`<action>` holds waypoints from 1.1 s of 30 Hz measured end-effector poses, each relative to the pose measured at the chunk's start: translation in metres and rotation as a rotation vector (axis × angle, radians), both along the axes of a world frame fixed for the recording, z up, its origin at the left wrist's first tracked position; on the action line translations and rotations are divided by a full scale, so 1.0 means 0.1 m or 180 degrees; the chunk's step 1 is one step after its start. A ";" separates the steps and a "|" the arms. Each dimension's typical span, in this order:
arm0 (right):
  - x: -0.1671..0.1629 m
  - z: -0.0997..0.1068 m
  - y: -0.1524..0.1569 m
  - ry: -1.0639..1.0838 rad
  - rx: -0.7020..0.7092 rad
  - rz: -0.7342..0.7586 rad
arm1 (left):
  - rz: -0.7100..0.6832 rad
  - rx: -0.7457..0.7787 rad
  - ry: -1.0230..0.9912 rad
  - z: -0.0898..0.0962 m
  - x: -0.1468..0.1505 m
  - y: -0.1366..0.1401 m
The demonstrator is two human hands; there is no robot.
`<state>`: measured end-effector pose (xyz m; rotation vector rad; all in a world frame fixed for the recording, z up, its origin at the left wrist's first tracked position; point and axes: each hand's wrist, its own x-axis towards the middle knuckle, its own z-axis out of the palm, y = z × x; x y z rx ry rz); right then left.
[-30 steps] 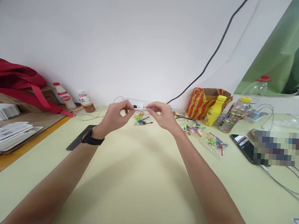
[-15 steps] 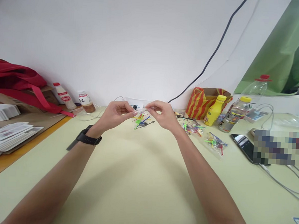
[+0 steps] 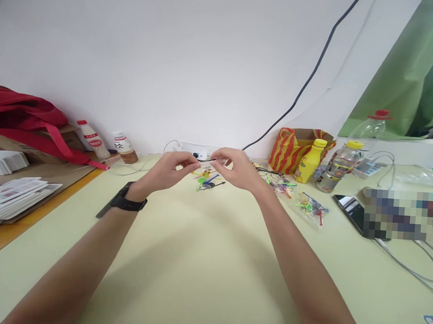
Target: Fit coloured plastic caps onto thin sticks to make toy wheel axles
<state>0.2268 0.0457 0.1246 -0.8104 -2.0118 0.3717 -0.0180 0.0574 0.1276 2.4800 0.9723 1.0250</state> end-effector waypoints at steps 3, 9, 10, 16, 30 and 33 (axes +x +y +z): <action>-0.02 -0.05 0.04 -0.0245 0.0069 0.0172 | -0.0068 0.0020 0.0154 0.00 0.02 -0.03; -0.12 -0.17 0.08 -0.0576 -0.0191 0.0421 | -0.0176 0.0011 0.0368 0.01 0.00 -0.05; -0.14 -0.18 0.08 -0.0620 -0.0225 0.0445 | -0.0220 -0.0060 0.0405 0.01 -0.01 -0.04; -0.15 -0.22 0.09 -0.0860 -0.0142 0.0169 | -0.0168 -0.0317 0.0446 -0.03 -0.05 0.02; 0.07 0.45 -0.58 -0.0714 -0.0246 0.0080 | 0.0051 -0.0065 0.0461 0.56 -0.14 -0.49; 0.24 0.58 -0.73 -0.0911 -0.0060 -0.0013 | 0.0042 0.0120 0.0572 0.65 -0.16 -0.61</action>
